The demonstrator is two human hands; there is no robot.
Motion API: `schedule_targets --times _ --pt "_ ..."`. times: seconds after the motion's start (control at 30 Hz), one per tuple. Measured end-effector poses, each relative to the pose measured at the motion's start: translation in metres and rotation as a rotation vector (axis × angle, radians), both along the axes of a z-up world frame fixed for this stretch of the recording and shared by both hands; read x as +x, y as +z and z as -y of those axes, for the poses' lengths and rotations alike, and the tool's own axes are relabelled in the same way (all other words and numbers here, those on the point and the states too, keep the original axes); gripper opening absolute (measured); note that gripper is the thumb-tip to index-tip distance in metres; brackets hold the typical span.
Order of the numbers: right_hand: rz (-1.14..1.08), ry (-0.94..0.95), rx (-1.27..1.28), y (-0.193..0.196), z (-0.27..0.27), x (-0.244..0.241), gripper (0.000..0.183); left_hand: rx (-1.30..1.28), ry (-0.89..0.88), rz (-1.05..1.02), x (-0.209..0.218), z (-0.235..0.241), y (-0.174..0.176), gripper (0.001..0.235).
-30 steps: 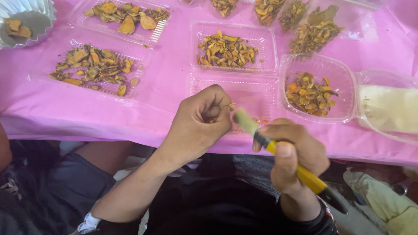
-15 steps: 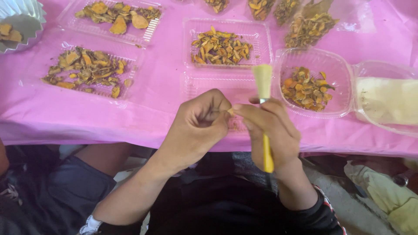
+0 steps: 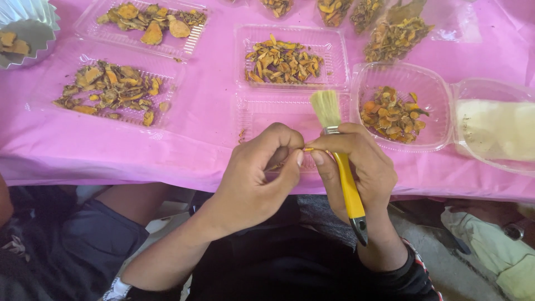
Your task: The person uses a small brush to clean dried fruit pieces in a clear plastic container on a pink tablecloth. They hold the pieces with one hand and brush them with the other, moving debris into the container.
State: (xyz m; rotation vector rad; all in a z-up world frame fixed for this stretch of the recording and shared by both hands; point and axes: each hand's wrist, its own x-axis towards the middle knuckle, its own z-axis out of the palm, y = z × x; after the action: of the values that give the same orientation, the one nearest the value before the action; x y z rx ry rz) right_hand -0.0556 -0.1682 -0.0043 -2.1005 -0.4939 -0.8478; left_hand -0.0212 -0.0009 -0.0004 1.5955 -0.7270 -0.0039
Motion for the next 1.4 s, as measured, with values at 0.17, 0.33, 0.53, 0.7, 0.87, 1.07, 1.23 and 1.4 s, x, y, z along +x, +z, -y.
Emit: schedule_targets --times 0.17,0.33,0.53,0.7,0.87,1.07,1.23,1.4 --pt "-0.057 -0.035 -0.026 -0.003 0.000 -0.002 0.005 0.009 0.045 0.060 -0.001 0.005 -0.001 0.014" --pt "-0.127 -0.017 0.007 -0.004 0.000 -0.004 0.005 0.012 0.065 -0.003 0.000 0.005 -0.003 0.023" --pt "-0.004 -0.072 0.040 0.021 -0.006 -0.012 0.067 -0.021 0.115 -0.159 0.004 0.007 -0.006 0.026" --pt "-0.011 0.094 0.178 -0.003 -0.001 -0.028 0.045 -0.104 0.035 -0.217 0.002 0.002 0.000 0.028" --pt "0.019 -0.069 0.257 0.001 -0.006 -0.034 0.045 -0.125 0.009 -0.241 0.002 0.003 -0.003 0.024" --pt "-0.002 0.037 0.178 0.001 -0.002 -0.031 0.041 -0.133 0.006 -0.192 0.001 -0.004 -0.001 0.020" --pt "0.095 -0.148 0.014 0.000 -0.003 -0.020 0.035 -0.091 0.024 -0.124 -0.004 0.000 -0.003 0.021" --pt "-0.050 -0.130 -0.022 -0.010 -0.002 -0.018 0.009 -0.035 -0.030 -0.022 -0.005 0.001 -0.004 0.020"
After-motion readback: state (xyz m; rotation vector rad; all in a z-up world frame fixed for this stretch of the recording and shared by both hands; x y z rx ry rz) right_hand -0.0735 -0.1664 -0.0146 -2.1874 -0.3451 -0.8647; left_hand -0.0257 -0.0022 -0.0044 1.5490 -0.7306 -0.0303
